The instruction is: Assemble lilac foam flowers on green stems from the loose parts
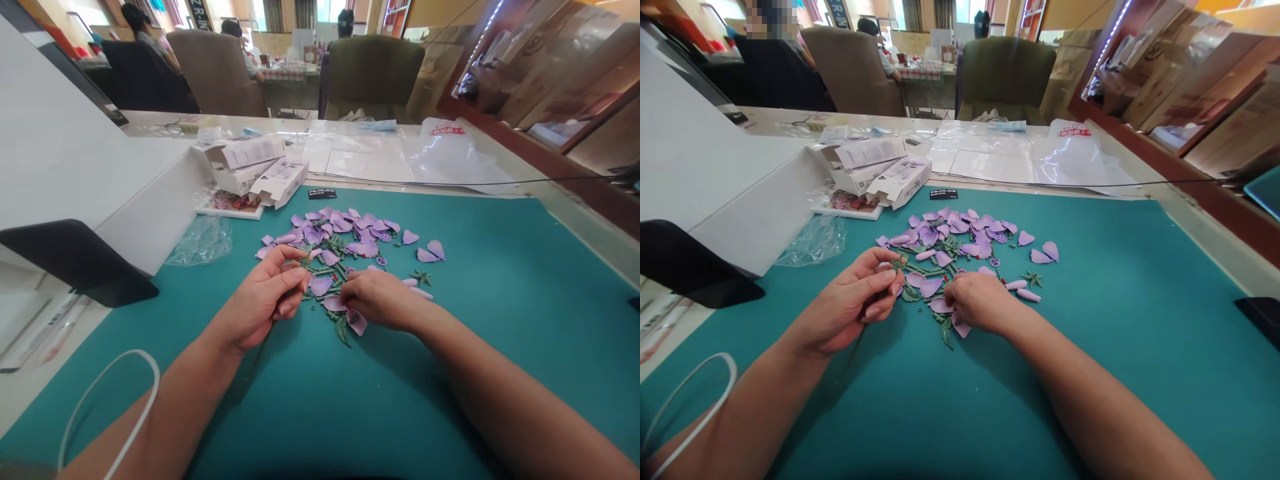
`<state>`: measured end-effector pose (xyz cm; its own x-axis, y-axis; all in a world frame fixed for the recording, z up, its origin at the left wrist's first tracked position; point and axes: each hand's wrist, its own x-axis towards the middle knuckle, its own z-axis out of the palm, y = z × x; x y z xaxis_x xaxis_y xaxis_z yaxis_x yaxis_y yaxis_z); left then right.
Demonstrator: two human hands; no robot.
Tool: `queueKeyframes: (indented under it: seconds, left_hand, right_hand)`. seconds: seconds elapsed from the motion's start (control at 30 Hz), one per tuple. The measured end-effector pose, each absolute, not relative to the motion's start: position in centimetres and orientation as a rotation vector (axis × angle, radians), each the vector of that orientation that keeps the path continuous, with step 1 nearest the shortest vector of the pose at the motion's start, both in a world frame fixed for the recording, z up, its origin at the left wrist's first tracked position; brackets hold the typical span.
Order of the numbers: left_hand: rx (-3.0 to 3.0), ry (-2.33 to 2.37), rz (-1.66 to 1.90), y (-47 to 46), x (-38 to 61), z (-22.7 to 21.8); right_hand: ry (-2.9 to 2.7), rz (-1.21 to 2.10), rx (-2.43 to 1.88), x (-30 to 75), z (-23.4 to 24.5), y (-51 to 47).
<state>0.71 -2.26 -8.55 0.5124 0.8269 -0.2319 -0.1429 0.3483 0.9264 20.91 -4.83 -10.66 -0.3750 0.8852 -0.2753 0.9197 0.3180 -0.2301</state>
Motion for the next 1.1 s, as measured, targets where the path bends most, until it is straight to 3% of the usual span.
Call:
queueKeyframes:
  seconds: [0.53, 0.83, 1.1]
  left_hand:
    - [0.891, 0.829, 0.863, -1.5, 0.4, -8.9]
    - [0.904, 0.861, 0.824, -1.5, -0.3, -8.1]
    - [0.829, 0.689, 0.916, -1.5, -0.7, -7.7]
  right_hand:
    - [2.335, -0.636, 1.688, 22.2, -10.2, -4.6]
    - [2.441, -0.402, 2.127, 22.8, -11.3, -3.4]
    - [2.576, -0.289, 2.091, 22.4, -13.1, -3.0]
